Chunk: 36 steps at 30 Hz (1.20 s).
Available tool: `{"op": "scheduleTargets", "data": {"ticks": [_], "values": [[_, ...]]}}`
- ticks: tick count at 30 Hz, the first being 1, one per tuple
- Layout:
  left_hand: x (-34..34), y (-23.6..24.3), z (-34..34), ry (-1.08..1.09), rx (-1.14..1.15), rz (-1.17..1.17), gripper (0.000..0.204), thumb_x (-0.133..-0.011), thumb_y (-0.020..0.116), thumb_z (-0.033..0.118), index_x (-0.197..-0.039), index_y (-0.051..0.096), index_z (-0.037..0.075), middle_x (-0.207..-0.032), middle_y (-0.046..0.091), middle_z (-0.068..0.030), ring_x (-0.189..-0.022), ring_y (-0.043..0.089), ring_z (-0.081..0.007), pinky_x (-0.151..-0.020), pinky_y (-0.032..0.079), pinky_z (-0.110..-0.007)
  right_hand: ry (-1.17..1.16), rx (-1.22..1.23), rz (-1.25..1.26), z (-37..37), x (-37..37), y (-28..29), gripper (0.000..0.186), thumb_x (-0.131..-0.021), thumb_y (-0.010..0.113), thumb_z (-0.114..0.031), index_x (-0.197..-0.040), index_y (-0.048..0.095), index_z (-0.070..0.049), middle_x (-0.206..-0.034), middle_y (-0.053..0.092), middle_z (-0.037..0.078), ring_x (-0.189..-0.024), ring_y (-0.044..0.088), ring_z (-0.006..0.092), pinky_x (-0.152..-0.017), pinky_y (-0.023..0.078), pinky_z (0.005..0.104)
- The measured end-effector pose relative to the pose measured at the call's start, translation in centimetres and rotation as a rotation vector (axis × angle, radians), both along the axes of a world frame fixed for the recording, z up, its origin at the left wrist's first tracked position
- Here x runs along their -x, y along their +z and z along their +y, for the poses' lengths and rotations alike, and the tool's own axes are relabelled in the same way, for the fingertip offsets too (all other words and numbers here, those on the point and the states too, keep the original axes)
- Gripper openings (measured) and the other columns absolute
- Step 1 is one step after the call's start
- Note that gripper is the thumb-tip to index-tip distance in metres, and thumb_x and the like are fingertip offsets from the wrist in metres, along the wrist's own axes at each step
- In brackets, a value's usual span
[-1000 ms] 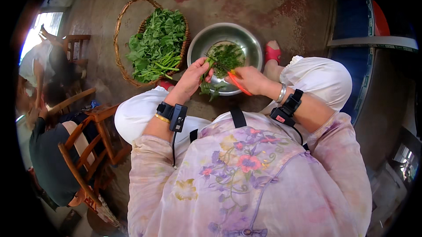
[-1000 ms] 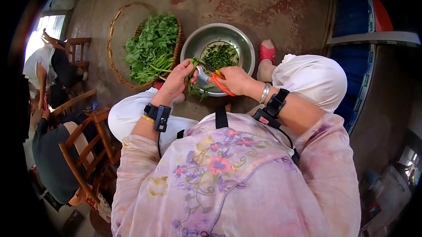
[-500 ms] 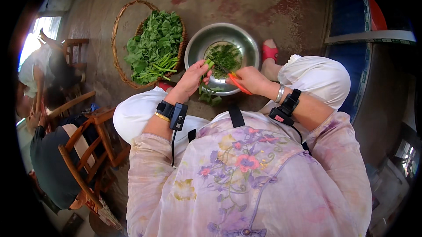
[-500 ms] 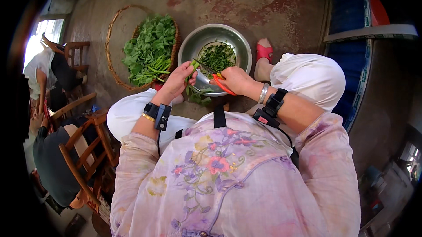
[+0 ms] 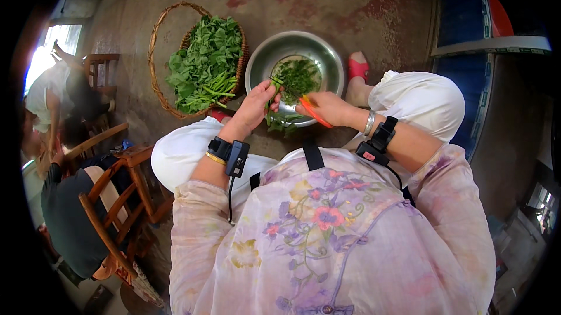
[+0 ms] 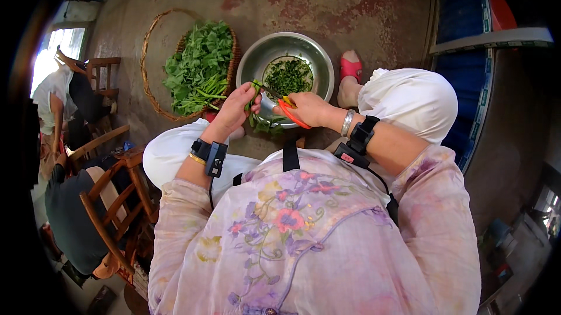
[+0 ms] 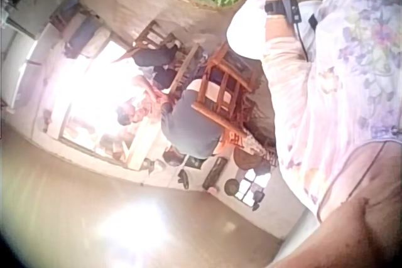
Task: The person uses a pair of scissors to cut green leafy sprigs into small pieces over a metal bowl, holding the sprigs in one hand and the tool in the other.
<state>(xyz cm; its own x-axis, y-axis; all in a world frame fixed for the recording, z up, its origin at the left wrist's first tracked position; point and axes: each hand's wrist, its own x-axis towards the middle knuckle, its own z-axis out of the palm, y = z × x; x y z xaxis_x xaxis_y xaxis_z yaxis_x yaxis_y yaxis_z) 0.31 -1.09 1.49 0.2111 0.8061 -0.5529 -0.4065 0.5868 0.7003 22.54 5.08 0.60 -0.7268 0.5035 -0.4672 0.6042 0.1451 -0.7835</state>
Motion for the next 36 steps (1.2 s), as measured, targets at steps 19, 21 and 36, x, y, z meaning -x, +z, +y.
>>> {"op": "scheduleTargets", "data": {"ticks": [19, 21, 36], "values": [[0.4, -1.7, -0.4, -0.055, -0.035, 0.017, 0.02, -0.097, 0.047, 0.024, -0.097, 0.051, 0.004, -0.076, 0.05, -0.0004, -0.068, 0.047, -0.0122, -0.07, 0.043, -0.028, -0.045, -0.066, -0.054, 0.2, 0.2, -0.1, 0.067, -0.082, 0.051, -0.064, -0.081, 0.06, 0.002, -0.081, 0.062, 0.024, -0.08, 0.062, 0.0378, -0.072, 0.047, 0.0431], [0.3, -1.6, -0.4, -0.051, -0.018, 0.014, 0.019, -0.097, 0.047, 0.023, -0.097, 0.051, 0.004, -0.075, 0.048, 0.0, -0.067, 0.047, -0.0121, -0.069, 0.043, -0.028, -0.06, -0.028, -0.032, 0.2, 0.2, -0.4, 0.068, -0.082, 0.051, -0.065, -0.082, 0.06, 0.002, -0.081, 0.062, 0.024, -0.08, 0.062, 0.0377, -0.072, 0.047, 0.0428], [0.3, -1.6, -0.7, -0.116, 0.087, 0.042, 0.017, -0.097, 0.046, 0.023, -0.096, 0.049, 0.006, -0.075, 0.047, 0.0007, -0.063, 0.043, -0.01, -0.062, 0.038, -0.024, 0.041, -0.08, -0.123, 0.5, -0.2, 0.5, 0.057, -0.085, 0.057, -0.053, -0.071, 0.062, 0.003, -0.065, 0.057, 0.023, -0.062, 0.058, 0.0375, -0.059, 0.044, 0.0428]]}}
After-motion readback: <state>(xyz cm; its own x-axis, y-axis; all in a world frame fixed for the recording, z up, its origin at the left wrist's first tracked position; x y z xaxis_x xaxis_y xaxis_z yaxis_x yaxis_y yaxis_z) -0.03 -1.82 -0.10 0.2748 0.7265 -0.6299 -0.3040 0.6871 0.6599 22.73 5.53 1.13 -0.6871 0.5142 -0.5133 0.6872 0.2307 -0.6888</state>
